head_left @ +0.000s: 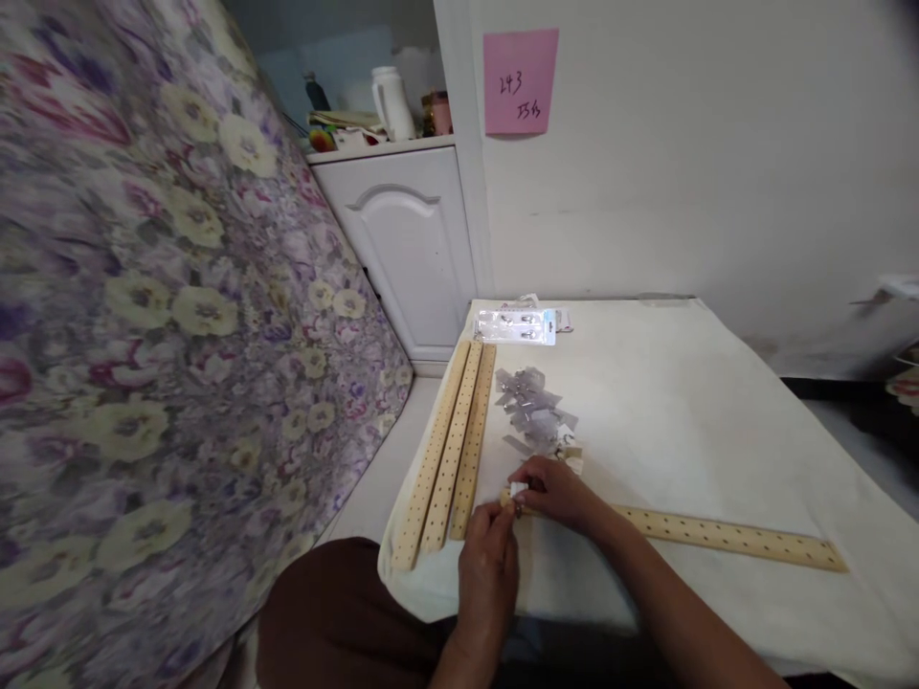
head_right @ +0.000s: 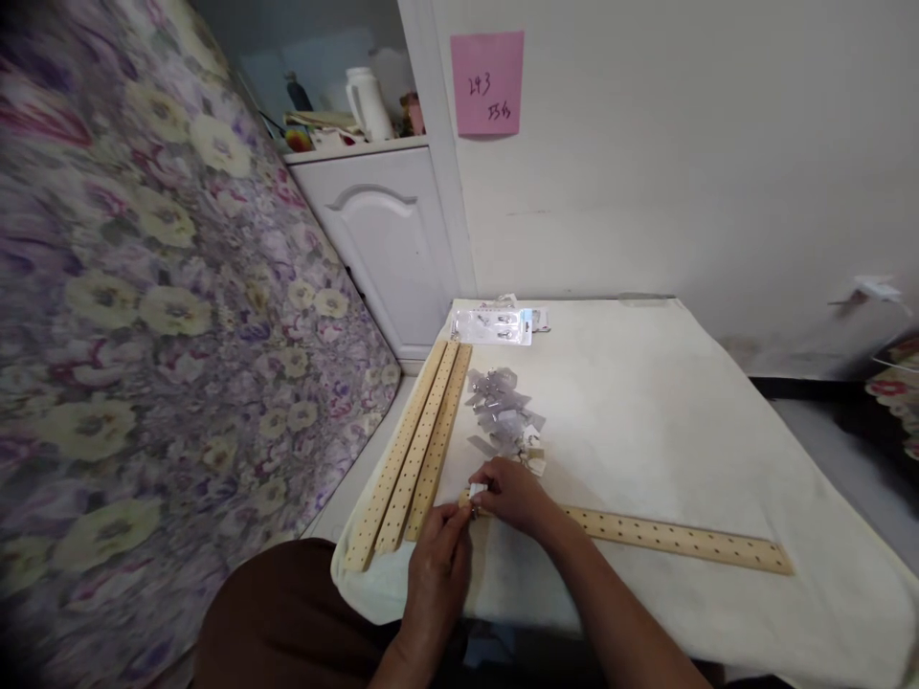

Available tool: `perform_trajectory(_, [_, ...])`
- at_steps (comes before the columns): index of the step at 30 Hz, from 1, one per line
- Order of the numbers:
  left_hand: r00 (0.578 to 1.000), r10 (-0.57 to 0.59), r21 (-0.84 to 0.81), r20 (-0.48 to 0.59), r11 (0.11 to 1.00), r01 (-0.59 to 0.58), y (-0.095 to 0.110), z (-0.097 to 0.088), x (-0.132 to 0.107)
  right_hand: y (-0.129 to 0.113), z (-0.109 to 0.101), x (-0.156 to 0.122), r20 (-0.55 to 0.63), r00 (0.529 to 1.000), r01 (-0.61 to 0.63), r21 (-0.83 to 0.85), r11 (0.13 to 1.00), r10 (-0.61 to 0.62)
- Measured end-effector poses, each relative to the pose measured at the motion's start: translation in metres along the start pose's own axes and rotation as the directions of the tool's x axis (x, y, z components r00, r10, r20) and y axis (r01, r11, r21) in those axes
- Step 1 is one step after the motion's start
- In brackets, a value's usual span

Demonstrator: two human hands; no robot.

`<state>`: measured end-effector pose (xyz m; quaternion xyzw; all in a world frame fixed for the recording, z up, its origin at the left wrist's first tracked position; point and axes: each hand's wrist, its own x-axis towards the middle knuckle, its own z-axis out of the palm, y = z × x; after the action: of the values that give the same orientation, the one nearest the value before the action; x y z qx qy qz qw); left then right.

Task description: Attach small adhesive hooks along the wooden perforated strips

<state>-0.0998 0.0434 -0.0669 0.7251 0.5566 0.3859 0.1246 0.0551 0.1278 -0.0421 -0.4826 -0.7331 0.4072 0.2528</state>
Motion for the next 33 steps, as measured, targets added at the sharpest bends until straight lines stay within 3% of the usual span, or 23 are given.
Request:
perform_trajectory(20, [0.999, -0.043, -0.05, 0.016, 0.998, 0.044, 0.002, -0.001, -0.004, 0.006, -0.001, -0.01, -0.089, 0.994, 0.076, 0.105, 0.992, -0.067])
perform_trajectory(33, [1.0, -0.002, 0.016, 0.017, 1.0, 0.001, -0.001, 0.002, -0.005, 0.003, 0.004, -0.014, -0.137, 0.986, 0.096, 0.009, 0.995, -0.094])
